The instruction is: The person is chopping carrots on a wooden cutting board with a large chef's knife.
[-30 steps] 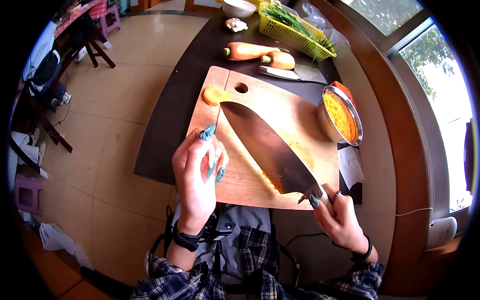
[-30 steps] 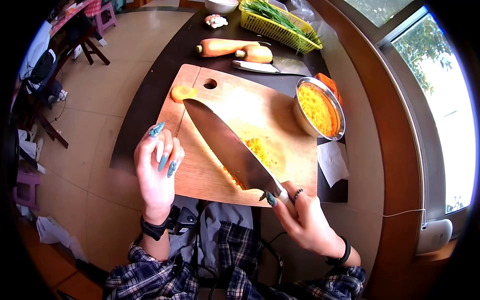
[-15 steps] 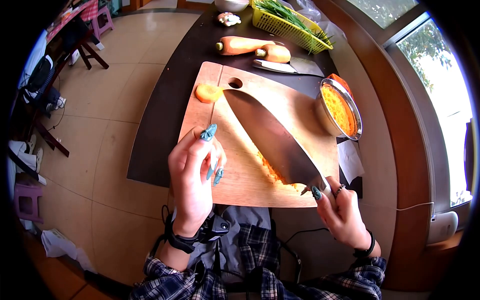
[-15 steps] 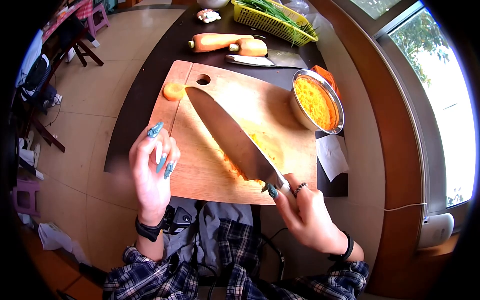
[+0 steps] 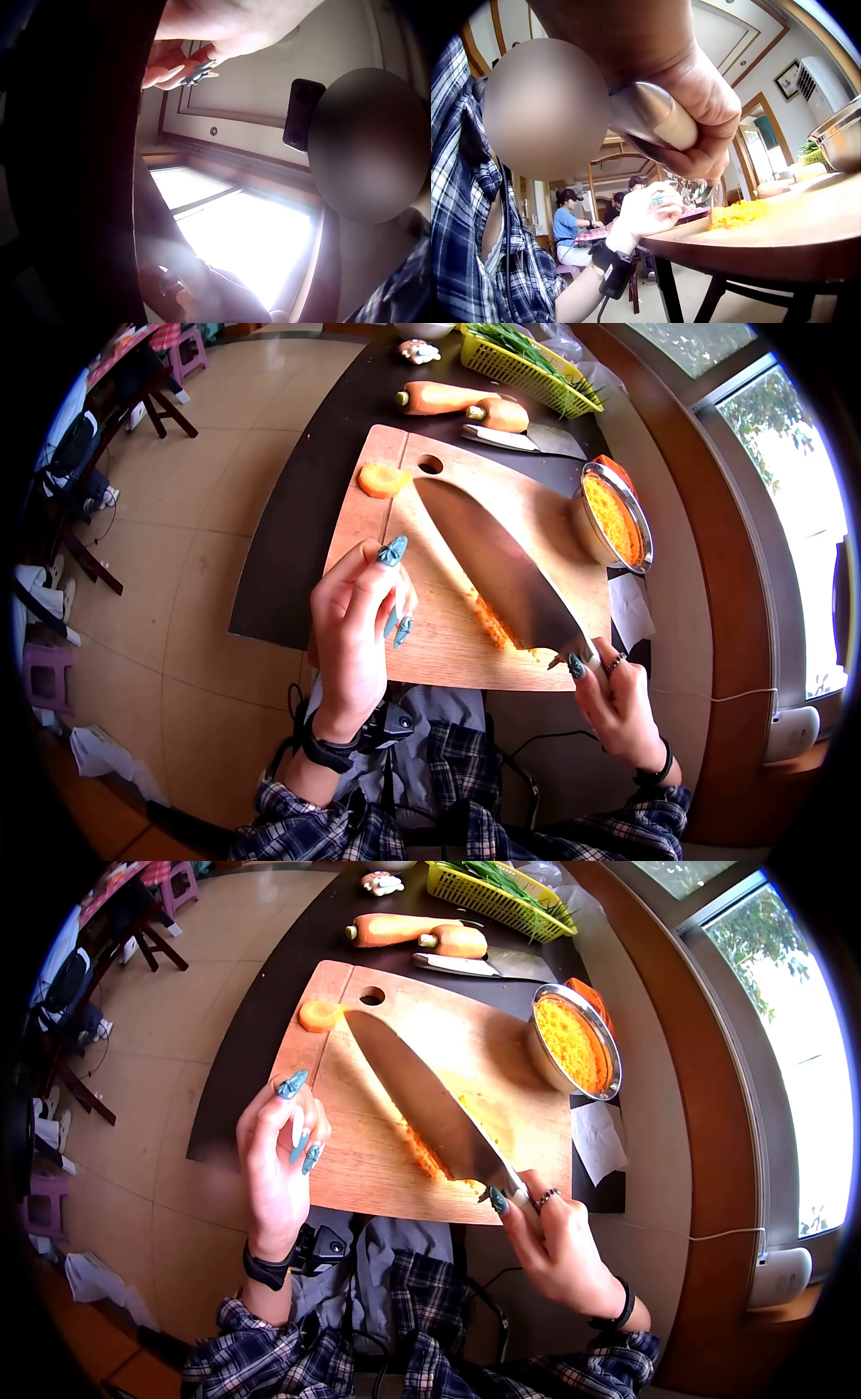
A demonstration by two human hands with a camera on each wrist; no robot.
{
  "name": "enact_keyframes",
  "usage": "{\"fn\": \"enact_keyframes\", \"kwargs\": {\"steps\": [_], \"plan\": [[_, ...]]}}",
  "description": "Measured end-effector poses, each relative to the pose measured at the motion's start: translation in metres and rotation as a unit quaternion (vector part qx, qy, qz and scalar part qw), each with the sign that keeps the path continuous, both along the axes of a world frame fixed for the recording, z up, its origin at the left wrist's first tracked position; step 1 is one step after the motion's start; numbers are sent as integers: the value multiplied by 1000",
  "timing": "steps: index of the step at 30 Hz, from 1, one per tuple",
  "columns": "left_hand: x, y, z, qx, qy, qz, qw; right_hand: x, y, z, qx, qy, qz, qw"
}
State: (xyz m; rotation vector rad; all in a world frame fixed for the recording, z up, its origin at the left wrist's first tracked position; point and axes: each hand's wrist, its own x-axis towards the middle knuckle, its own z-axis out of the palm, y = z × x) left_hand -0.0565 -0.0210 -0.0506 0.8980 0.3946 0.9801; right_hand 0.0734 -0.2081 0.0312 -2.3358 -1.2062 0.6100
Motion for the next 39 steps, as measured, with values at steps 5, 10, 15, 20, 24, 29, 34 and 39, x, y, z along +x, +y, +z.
{"fn": "enact_keyframes", "kwargs": {"steps": [5, 10, 15, 20, 24, 29, 34, 39], "plan": [[0, 1, -2, 5, 0, -10, 1000, -1, 0, -3, 28, -10, -1, 1000], [-1, 2, -3, 12, 0, -20, 1000, 1, 0, -2, 7, -8, -8, 1000], [-2, 2, -1, 2, 5, -23, 1000, 2, -1, -1, 1, -1, -12, 1000], [-1, 1, -1, 5, 12, -11, 1000, 4, -2, -2, 10, -13, -3, 1000], [-1, 1, -2, 4, 9, -16, 1000, 2, 0, -7, 44, -29, -1, 999], [-1, 1, -1, 6, 13, -17, 1000, 4, -2, -9, 40, -24, 3, 999], [-1, 1, -3, 12, 18, -20, 1000, 4, 0, 0, 0, -2, -17, 1000], [0, 2, -5, 15, 17, -17, 1000, 5, -2, -10, 54, -39, 13, 998]]}}
